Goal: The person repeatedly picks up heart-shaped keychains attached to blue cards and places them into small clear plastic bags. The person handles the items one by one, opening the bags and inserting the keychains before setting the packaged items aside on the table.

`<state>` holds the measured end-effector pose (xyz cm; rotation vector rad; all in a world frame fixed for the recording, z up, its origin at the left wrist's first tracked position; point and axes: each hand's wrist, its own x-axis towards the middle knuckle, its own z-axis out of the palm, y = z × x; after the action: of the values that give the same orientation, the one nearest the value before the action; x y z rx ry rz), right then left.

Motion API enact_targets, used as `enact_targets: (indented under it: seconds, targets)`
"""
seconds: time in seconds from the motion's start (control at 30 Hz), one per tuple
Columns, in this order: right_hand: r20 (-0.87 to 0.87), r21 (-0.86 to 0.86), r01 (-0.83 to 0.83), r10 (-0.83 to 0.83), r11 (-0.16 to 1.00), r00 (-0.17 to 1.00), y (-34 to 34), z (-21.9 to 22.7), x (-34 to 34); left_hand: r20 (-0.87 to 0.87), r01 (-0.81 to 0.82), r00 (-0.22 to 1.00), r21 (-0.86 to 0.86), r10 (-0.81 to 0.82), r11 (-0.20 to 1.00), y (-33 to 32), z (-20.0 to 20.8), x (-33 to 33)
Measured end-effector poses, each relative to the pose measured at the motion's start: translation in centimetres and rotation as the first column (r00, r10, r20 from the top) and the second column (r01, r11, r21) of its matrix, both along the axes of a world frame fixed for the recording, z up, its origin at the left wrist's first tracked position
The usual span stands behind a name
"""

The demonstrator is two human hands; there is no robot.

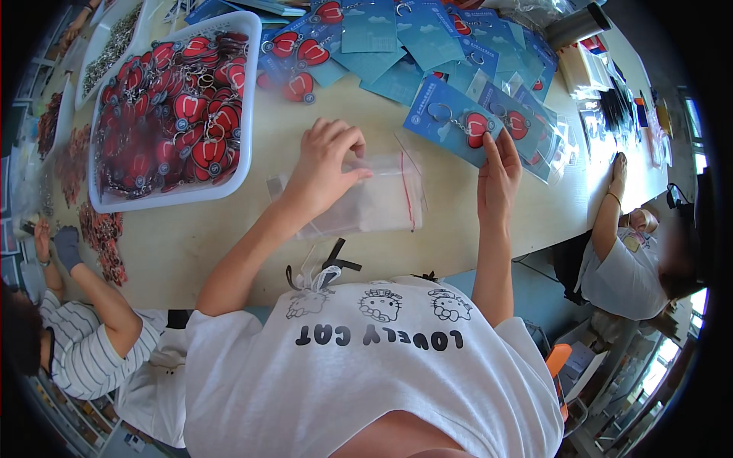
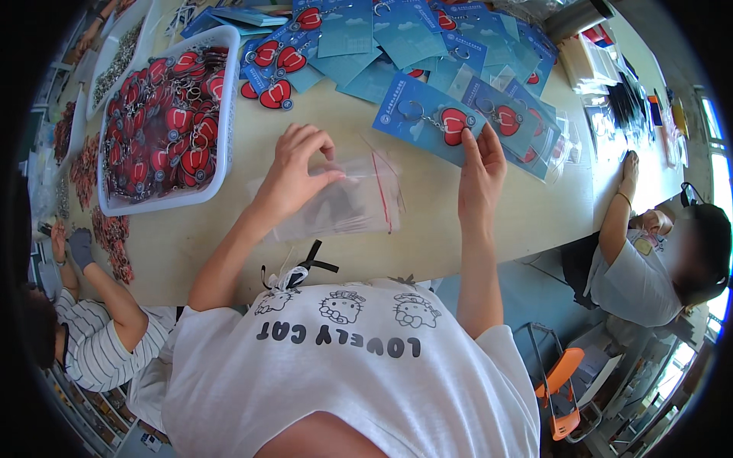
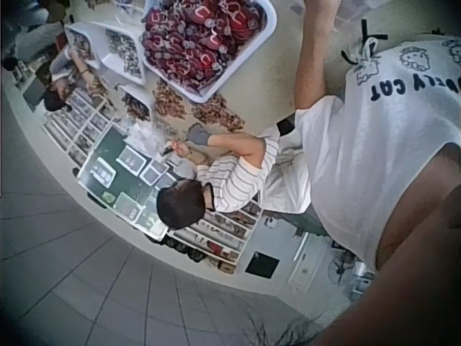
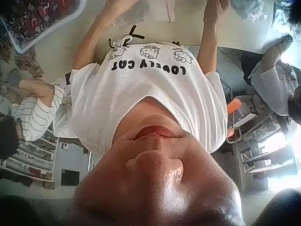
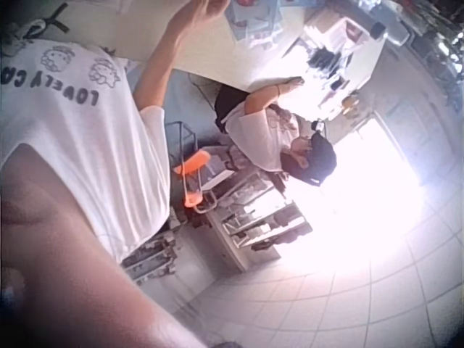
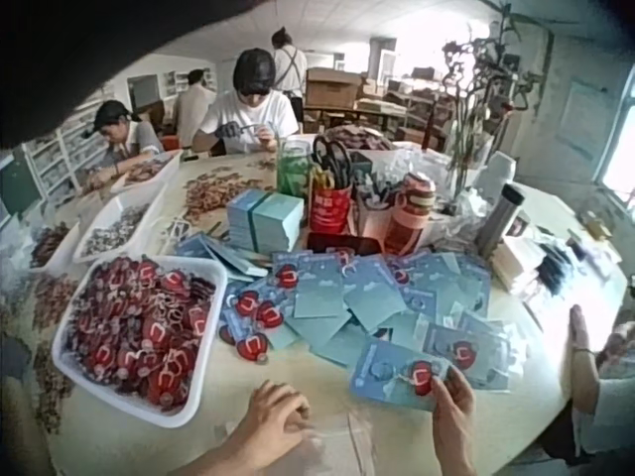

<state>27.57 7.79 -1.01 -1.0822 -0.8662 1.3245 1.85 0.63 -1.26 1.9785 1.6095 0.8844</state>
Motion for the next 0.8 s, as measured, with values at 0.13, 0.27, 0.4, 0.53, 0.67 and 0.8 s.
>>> enact_targets:
  seconds: [0.13,0.27,0.4,0.53,0.67,0.8]
  targets:
    - [-0.072,-0.026,-0.026,0.024,0.999,0.997,0.6,-0.7,1.7,0.195,-0.019,0.981,0.048,0.010,0.999,0.7,0.9,-0.3]
    - [-0.098,-0.008,-0.023,0.022,1.000,0.995,1.1,-0.2,1.6,0.345,0.000,0.929,-0.367,0.136,0.930,0.8,2.1,-1.0]
    - [-0.087,0.067,-0.131,0.137,0.989,0.987,1.8,0.4,1.7,0.633,0.148,0.739,-0.485,0.229,0.862,1.0,1.2,-1.4]
    - [-0.015,0.073,-0.271,0.273,0.960,0.962,2.2,2.2,1.1,0.696,0.189,0.675,-0.484,0.245,0.854,1.0,0.7,-1.6]
    - [0.153,0.063,-0.419,0.406,0.906,0.901,2.6,3.7,1.2,0.754,0.243,0.615,-0.459,0.230,0.854,1.0,1.0,-1.5]
    - [0.329,0.026,-0.588,0.548,0.809,0.769,3.0,4.9,1.4,0.736,0.249,0.645,-0.457,0.206,0.854,1.1,1.3,-0.8]
